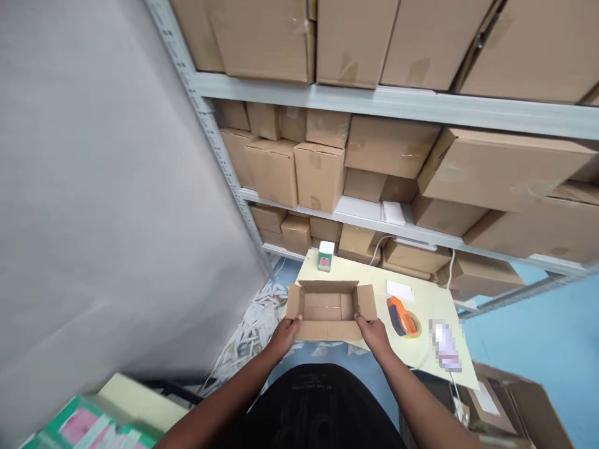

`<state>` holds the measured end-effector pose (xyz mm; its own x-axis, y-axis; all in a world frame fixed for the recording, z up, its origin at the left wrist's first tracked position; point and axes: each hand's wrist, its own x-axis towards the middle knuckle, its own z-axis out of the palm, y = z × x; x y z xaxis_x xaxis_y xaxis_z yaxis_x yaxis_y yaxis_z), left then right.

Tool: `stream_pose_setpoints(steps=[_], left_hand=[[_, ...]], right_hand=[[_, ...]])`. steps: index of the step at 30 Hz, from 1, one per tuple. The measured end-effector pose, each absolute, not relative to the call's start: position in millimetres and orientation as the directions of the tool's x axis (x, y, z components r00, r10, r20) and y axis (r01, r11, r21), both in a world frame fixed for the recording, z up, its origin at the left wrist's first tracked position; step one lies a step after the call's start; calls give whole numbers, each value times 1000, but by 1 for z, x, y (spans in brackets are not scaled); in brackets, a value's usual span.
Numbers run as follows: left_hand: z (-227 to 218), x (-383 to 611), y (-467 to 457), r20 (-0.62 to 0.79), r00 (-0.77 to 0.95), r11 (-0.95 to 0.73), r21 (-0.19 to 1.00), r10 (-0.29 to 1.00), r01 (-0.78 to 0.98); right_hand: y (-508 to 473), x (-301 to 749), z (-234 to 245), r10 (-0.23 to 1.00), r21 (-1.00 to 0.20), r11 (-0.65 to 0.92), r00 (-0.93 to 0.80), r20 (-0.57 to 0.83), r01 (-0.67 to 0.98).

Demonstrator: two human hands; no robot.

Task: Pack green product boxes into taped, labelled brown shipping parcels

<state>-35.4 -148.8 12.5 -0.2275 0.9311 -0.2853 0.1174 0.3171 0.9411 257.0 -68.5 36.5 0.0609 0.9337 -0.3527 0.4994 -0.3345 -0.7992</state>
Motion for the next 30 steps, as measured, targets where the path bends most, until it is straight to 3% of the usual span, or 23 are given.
stream_pose_setpoints(steps=[7, 15, 21, 25, 30], left_hand=[[15, 10, -221, -249, -512, 330, 941, 822, 71], [22, 47, -328, -267, -818, 510, 859, 511, 38], [39, 50, -425, -226, -911, 417, 906, 345, -67], [57, 45, -498, -103, -940, 271, 962, 326, -11], [86, 34, -606, 24, -916, 156, 983, 400, 94]], right_hand=[[-54, 257, 38, 898, -811, -171, -250, -362, 559], [-78, 226, 46, 742, -797, 69, -565, -361, 600], [-138, 170, 60, 595, -785, 319, -757, -269, 530], [-196, 130, 78, 522, -704, 470, -811, -265, 533], [-276, 81, 100, 481, -645, 573, -845, -233, 504]])
